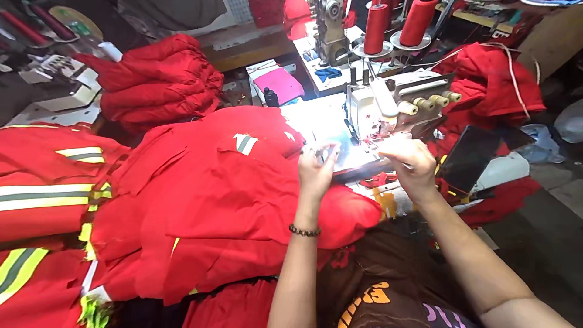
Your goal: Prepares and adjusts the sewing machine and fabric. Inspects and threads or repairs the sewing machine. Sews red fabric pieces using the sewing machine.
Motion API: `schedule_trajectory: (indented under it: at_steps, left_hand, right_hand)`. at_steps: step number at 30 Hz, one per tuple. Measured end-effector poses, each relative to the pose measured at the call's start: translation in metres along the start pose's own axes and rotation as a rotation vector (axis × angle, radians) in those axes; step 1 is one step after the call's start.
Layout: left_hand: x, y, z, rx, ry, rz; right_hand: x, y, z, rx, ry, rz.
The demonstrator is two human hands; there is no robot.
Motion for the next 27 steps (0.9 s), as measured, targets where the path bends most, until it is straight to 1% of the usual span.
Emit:
schedule_trajectory:
  at_steps: [2, 4, 7, 9, 11, 13, 16, 21, 23, 25, 27]
  left_hand:
    - [0.000, -0.023, 0.005, 0.106, -0.126, 0.002]
    - [-0.004, -0.041, 0.004, 0.242, -0.209, 0.044]
    - [0.002, -0.072, -0.011, 0.413, -0.280, 0.184]
    - [0.018, -0.095, -0.023, 0.485, -0.292, 0.281]
    - [0.032, -0.107, -0.030, 0.507, -0.258, 0.330]
    - [0.034, -0.108, -0.031, 0.516, -0.206, 0.351]
    - [0.029, -0.103, -0.035, 0.575, -0.201, 0.360]
    - [0.012, -0.089, -0.038, 0.513, -0.215, 0.395]
    - [0.018, -0.097, -0.042, 0.529, -0.254, 0.470]
    - [0.022, -0.099, -0.043, 0.529, -0.249, 0.478]
    - [0.025, -0.100, -0.043, 0.530, -0.161, 0.478]
  right_hand:
    - [-0.002, 0.000, -0.003, -0.012, 0.015, 0.021]
    - [-0.006, 0.000, -0.007, -0.021, 0.013, 0.033]
    - [-0.012, 0.001, -0.011, -0.033, 0.022, 0.059]
    - [-0.015, 0.000, -0.012, -0.030, 0.031, 0.093]
    - [-0.016, 0.002, -0.007, -0.011, 0.021, 0.112]
    - [-0.013, 0.003, 0.000, -0.024, -0.034, 0.087]
    - [-0.009, 0.001, 0.005, -0.013, -0.078, 0.012]
    - [-0.009, -0.001, 0.006, 0.055, -0.062, -0.063]
    - [-0.008, -0.002, 0.005, 0.042, -0.049, -0.059]
    - [-0.008, -0.002, 0.002, 0.022, -0.024, -0.024]
    - [-0.008, -0.001, -0.002, 0.005, -0.018, 0.010]
Point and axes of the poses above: each hand's wrist, its own y-axis away from the middle knuckle, its own z-axis out of the back of the hand, x = y × z, the point moved 2 cm from there along -y, towards the middle knuckle, and after that the axes turned 14 degrees about x, right-handed, at the moved point
